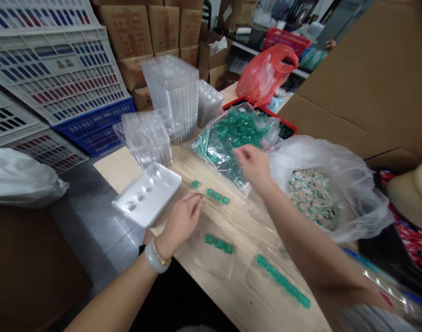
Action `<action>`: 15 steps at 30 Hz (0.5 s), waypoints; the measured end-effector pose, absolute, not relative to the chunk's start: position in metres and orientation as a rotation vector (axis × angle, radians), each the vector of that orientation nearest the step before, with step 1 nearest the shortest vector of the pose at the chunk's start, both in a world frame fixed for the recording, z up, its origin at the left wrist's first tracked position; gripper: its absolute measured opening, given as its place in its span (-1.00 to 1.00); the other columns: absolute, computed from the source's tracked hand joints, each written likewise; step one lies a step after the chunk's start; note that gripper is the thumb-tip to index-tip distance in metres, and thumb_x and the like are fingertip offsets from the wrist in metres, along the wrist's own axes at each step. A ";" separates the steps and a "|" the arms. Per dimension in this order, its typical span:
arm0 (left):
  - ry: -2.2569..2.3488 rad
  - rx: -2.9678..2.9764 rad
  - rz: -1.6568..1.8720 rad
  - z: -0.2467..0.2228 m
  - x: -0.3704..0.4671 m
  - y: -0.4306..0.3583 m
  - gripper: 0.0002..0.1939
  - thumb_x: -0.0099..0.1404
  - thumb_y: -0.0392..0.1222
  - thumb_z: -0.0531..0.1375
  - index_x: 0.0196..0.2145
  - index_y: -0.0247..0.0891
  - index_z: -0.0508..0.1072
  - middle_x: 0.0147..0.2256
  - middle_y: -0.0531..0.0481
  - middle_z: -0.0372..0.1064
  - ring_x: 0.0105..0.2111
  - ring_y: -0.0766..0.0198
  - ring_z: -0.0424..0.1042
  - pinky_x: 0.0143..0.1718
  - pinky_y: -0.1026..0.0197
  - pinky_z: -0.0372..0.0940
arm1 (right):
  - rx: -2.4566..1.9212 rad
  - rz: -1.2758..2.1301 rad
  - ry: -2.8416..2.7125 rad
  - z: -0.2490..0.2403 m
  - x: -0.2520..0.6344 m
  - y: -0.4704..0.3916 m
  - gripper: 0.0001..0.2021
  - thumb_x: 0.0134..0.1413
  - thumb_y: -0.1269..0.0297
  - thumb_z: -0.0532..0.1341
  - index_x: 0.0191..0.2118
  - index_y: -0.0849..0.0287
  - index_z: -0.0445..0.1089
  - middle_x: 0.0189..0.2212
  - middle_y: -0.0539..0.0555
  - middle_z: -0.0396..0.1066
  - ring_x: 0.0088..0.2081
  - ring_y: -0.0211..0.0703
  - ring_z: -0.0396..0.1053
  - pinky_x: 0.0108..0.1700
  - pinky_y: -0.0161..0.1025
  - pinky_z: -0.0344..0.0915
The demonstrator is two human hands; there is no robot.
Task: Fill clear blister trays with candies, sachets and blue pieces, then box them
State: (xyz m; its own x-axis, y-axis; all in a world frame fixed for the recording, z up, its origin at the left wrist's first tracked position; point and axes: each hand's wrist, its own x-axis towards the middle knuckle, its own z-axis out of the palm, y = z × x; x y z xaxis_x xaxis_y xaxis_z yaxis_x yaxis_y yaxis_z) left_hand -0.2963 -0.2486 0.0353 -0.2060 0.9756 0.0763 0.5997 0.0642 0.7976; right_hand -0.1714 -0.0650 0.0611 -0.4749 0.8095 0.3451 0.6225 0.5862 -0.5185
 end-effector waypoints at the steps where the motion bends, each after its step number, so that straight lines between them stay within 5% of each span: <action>1: 1.845 1.579 1.062 0.046 -0.298 -0.236 -0.70 0.26 -0.19 -0.06 -0.28 -0.32 0.43 -0.27 -0.11 0.41 -0.25 0.24 0.36 -0.16 0.21 0.22 | -1.212 0.376 -2.167 0.070 -0.158 -0.050 -0.76 0.12 0.24 -0.03 -0.25 0.20 0.33 -0.53 0.02 0.30 -0.48 -0.22 0.25 -0.37 -0.25 0.19; 4: 1.908 1.617 1.233 0.081 -0.307 -0.171 -0.59 0.28 -0.08 -0.12 -0.43 -0.31 0.44 -0.47 -0.03 0.40 -0.41 0.28 0.35 -0.30 0.25 0.21 | -1.277 0.246 -2.156 0.083 -0.127 -0.010 -0.66 0.02 0.45 0.01 -0.04 0.29 0.23 -0.32 0.15 0.32 -0.39 -0.20 0.26 -0.25 -0.21 0.21; 7: 2.004 1.695 1.248 0.106 -0.320 -0.092 -0.52 0.30 -0.11 -0.17 -0.48 -0.36 0.45 -0.50 -0.06 0.39 -0.42 0.27 0.34 -0.29 0.24 0.18 | -1.235 0.205 -2.246 0.077 -0.117 0.010 -0.72 -0.06 0.47 0.09 -0.16 0.35 0.34 -0.25 0.23 0.33 -0.31 -0.17 0.28 -0.18 -0.22 0.21; 10: 1.964 1.909 1.028 0.107 -0.331 -0.033 -0.66 0.24 -0.20 -0.07 -0.38 -0.37 0.47 -0.41 -0.10 0.42 -0.36 0.23 0.36 -0.23 0.23 0.17 | -1.209 0.218 -2.349 0.067 -0.127 0.019 -0.79 -0.01 0.39 0.10 -0.25 0.30 0.40 -0.35 0.15 0.38 -0.31 -0.17 0.31 -0.18 -0.23 0.23; 15: 1.976 1.913 0.728 0.079 -0.326 0.008 -0.72 0.05 -0.33 0.15 -0.23 -0.36 0.45 -0.20 -0.21 0.37 -0.14 0.06 0.31 -0.09 0.17 0.12 | -1.253 0.187 -2.479 0.064 -0.173 0.044 -0.73 0.03 0.43 0.03 -0.17 0.25 0.39 -0.24 0.15 0.36 -0.18 -0.15 0.29 -0.09 -0.24 0.19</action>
